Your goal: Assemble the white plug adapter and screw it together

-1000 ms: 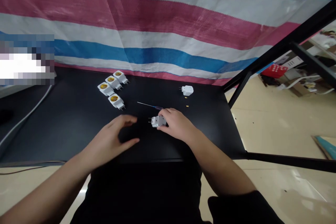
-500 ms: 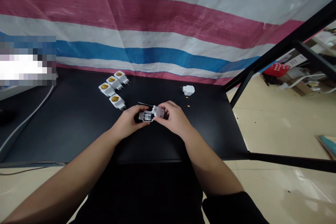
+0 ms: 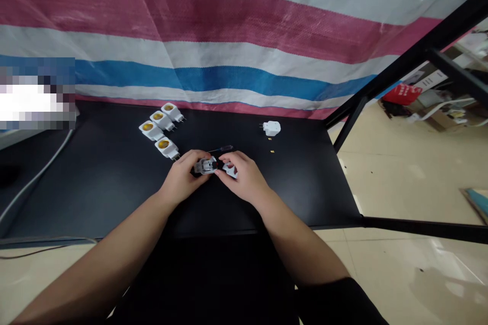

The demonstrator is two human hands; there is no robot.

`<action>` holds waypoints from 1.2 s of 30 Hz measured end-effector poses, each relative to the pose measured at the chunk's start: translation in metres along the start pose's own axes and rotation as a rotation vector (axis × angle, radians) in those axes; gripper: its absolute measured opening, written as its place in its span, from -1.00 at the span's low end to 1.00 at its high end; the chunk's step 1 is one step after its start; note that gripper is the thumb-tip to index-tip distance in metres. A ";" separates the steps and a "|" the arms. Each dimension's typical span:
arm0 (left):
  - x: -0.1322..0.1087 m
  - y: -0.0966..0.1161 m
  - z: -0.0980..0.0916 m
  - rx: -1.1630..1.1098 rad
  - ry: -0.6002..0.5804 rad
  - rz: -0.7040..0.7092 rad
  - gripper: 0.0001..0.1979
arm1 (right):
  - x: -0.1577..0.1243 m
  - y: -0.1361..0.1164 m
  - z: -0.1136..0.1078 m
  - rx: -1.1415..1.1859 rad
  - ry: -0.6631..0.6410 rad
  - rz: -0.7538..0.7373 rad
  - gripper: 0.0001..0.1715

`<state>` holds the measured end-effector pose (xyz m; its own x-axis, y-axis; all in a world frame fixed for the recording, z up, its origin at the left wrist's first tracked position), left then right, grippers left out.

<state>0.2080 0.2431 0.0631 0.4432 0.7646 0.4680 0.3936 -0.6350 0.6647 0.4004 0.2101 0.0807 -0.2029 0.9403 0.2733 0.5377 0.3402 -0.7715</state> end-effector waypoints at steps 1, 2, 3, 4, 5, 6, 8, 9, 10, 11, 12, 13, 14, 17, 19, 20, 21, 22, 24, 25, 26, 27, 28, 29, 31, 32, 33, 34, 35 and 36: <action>0.000 0.002 0.001 -0.016 0.001 0.004 -0.64 | 0.001 0.000 0.004 0.034 0.013 0.005 -0.72; -0.001 0.003 0.001 -0.042 -0.004 0.002 -0.65 | 0.002 0.000 0.007 0.059 0.024 0.006 -0.74; -0.001 0.003 0.003 -0.078 -0.013 -0.008 -0.65 | 0.003 0.001 0.010 0.079 0.032 0.004 -0.75; -0.002 0.001 0.004 -0.126 -0.024 -0.035 -0.63 | 0.004 0.003 0.012 0.094 0.040 -0.001 -0.75; -0.002 -0.001 0.005 -0.189 -0.036 -0.077 -0.60 | 0.004 0.004 0.012 0.102 0.048 -0.007 -0.76; -0.003 -0.005 0.007 -0.272 -0.051 -0.130 -0.56 | 0.005 0.005 0.012 0.101 0.058 -0.012 -0.76; -0.005 -0.013 0.013 -0.469 -0.080 -0.244 -0.55 | 0.005 0.007 0.010 0.078 0.075 -0.018 -0.77; -0.005 -0.016 0.015 -0.563 -0.090 -0.292 -0.57 | 0.005 0.006 0.008 0.058 0.079 -0.024 -0.78; -0.005 -0.019 0.017 -0.640 -0.094 -0.333 -0.60 | 0.006 0.005 0.007 0.035 0.083 -0.037 -0.80; -0.005 -0.022 0.019 -0.695 -0.091 -0.366 -0.63 | 0.006 0.003 0.006 0.010 0.091 -0.058 -0.82; -0.005 -0.025 0.020 -0.731 -0.084 -0.395 -0.64 | 0.005 0.000 0.005 -0.013 0.103 -0.085 -0.85; -0.004 -0.027 0.020 -0.756 -0.077 -0.420 -0.64 | 0.005 -0.002 0.005 -0.036 0.118 -0.113 -0.87; -0.004 -0.029 0.021 -0.778 -0.071 -0.439 -0.64 | 0.004 -0.005 0.005 -0.055 0.135 -0.136 -0.89; -0.004 -0.032 0.021 -0.841 -0.059 -0.465 -0.63 | 0.002 -0.009 0.006 -0.087 0.177 -0.181 -0.91; -0.004 -0.032 0.021 -0.871 -0.057 -0.469 -0.62 | -0.001 -0.011 0.007 -0.096 0.209 -0.205 -0.90; -0.004 -0.032 0.022 -0.879 -0.060 -0.470 -0.62 | -0.003 -0.012 0.007 -0.100 0.226 -0.216 -0.90; -0.005 -0.031 0.022 -0.883 -0.065 -0.469 -0.62 | -0.005 -0.013 0.007 -0.104 0.244 -0.227 -0.89; -0.005 -0.031 0.023 -0.883 -0.070 -0.468 -0.61 | -0.006 -0.015 0.006 -0.107 0.262 -0.237 -0.88; -0.005 -0.031 0.024 -0.872 -0.068 -0.467 -0.61 | -0.009 -0.019 0.005 -0.111 0.289 -0.268 -0.87; -0.004 -0.031 0.024 -0.865 -0.067 -0.463 -0.61 | -0.011 -0.021 0.004 -0.108 0.300 -0.286 -0.86; -0.004 -0.031 0.023 -0.861 -0.064 -0.457 -0.62 | -0.011 -0.023 0.004 -0.102 0.307 -0.297 -0.86; -0.004 -0.031 0.023 -0.860 -0.058 -0.448 -0.62 | -0.012 -0.024 0.003 -0.091 0.311 -0.293 -0.85; -0.003 -0.031 0.022 -0.861 -0.048 -0.438 -0.62 | -0.011 -0.023 0.002 -0.074 0.312 -0.274 -0.85; -0.003 -0.032 0.021 -0.865 -0.036 -0.430 -0.61 | -0.010 -0.021 0.002 -0.051 0.312 -0.240 -0.84; -0.003 -0.034 0.018 -0.870 0.001 -0.427 -0.59 | -0.009 -0.014 0.003 0.006 0.297 -0.150 -0.85; -0.003 -0.035 0.017 -0.875 0.016 -0.433 -0.57 | -0.008 -0.010 0.005 0.034 0.280 -0.102 -0.87; -0.002 -0.036 0.017 -0.885 0.021 -0.441 -0.55 | -0.007 -0.006 0.009 0.062 0.258 -0.060 -0.91; -0.002 -0.037 0.017 -0.898 0.019 -0.448 -0.54 | -0.007 -0.003 0.013 0.088 0.235 -0.021 -0.94; -0.002 -0.037 0.018 -0.914 0.011 -0.454 -0.52 | -0.006 0.001 0.017 0.115 0.215 0.015 -0.95; -0.002 -0.036 0.019 -0.930 0.001 -0.456 -0.52 | -0.007 0.004 0.021 0.145 0.199 0.049 -0.94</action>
<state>0.2080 0.2626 0.0273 0.4076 0.9112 0.0594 -0.2540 0.0507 0.9659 0.3865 0.2052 0.0632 -0.0065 0.9437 0.3307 0.4171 0.3031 -0.8568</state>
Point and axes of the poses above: each hand's wrist, its own x-axis towards the middle knuckle, its own z-axis out of the palm, y = z × x, the point moved 7 cm from there along x, towards the middle knuckle, and after that the axes turned 2 degrees about x, right-handed, at the moved point
